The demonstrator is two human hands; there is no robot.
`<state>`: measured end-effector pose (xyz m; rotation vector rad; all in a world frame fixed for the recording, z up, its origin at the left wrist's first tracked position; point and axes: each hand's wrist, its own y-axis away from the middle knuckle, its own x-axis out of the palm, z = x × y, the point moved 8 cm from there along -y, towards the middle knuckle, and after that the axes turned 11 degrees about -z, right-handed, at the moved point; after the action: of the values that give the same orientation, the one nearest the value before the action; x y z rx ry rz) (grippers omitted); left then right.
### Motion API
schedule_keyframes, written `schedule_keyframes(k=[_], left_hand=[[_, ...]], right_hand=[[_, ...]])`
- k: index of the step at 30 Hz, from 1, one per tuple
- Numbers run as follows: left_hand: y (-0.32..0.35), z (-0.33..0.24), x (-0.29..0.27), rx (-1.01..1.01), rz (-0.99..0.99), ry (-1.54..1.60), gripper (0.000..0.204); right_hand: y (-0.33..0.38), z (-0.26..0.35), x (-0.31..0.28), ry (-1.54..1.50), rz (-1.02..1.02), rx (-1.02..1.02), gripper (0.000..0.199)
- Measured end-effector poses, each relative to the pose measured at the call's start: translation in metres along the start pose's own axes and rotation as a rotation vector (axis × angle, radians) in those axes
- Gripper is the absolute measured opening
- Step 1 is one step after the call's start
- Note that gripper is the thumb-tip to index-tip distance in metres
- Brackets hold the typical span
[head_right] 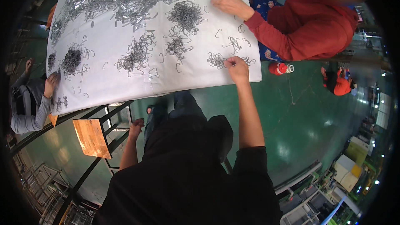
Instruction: The person sits at a table and repeatedly picks up small metal hooks, linking them together by hand. They occasionally place the growing chain onto a nearby metal rack. Other workers are visible at the same table performing similar tasks.
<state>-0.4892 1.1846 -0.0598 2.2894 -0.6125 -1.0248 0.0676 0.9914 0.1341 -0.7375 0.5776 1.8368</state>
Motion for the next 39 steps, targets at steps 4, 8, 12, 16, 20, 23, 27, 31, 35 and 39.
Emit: schedule_keyframes(k=[4, 8, 12, 16, 20, 23, 27, 31, 35, 39], left_hand=[[0.001, 0.049, -0.009, -0.018, 0.042, -0.15, 0.039], [-0.007, 0.085, -0.048, -0.019, 0.026, -0.192, 0.036], [-0.014, 0.09, -0.1, -0.094, -0.136, -0.114, 0.034], [-0.018, 0.1, -0.129, -0.189, -0.227, 0.053, 0.04], [-0.02, 0.15, -0.122, -0.438, -0.135, 0.475, 0.057], [-0.019, 0.198, -0.128, -0.706, -0.383, 1.296, 0.08], [-0.026, 0.254, -0.152, -0.817, -0.828, 1.943, 0.092], [-0.045, 0.314, -0.179, -0.83, -0.907, 2.047, 0.076], [-0.039, 0.377, -0.18, -0.936, -1.018, 1.991, 0.04], [-0.035, 0.393, -0.167, -0.852, -1.033, 1.836, 0.04]], right_hand=[[0.011, -0.008, -0.005, -0.106, 0.005, 0.135, 0.016], [0.043, 0.035, 0.008, -0.132, 0.014, 0.163, 0.018], [0.064, 0.095, 0.058, -0.157, 0.115, 0.106, 0.012], [0.063, 0.136, 0.1, -0.141, 0.175, -0.14, 0.012], [0.042, 0.162, 0.114, -0.173, 0.125, -0.238, 0.025], [0.042, 0.178, 0.115, -0.097, 0.054, -0.323, 0.046], [0.071, 0.199, 0.13, 0.047, 0.09, -0.374, 0.047], [0.117, 0.228, 0.14, 0.09, 0.14, -0.423, 0.038], [0.151, 0.254, 0.122, 0.186, 0.139, -0.442, 0.033], [0.166, 0.28, 0.116, 0.066, 0.176, -0.39, 0.03]])
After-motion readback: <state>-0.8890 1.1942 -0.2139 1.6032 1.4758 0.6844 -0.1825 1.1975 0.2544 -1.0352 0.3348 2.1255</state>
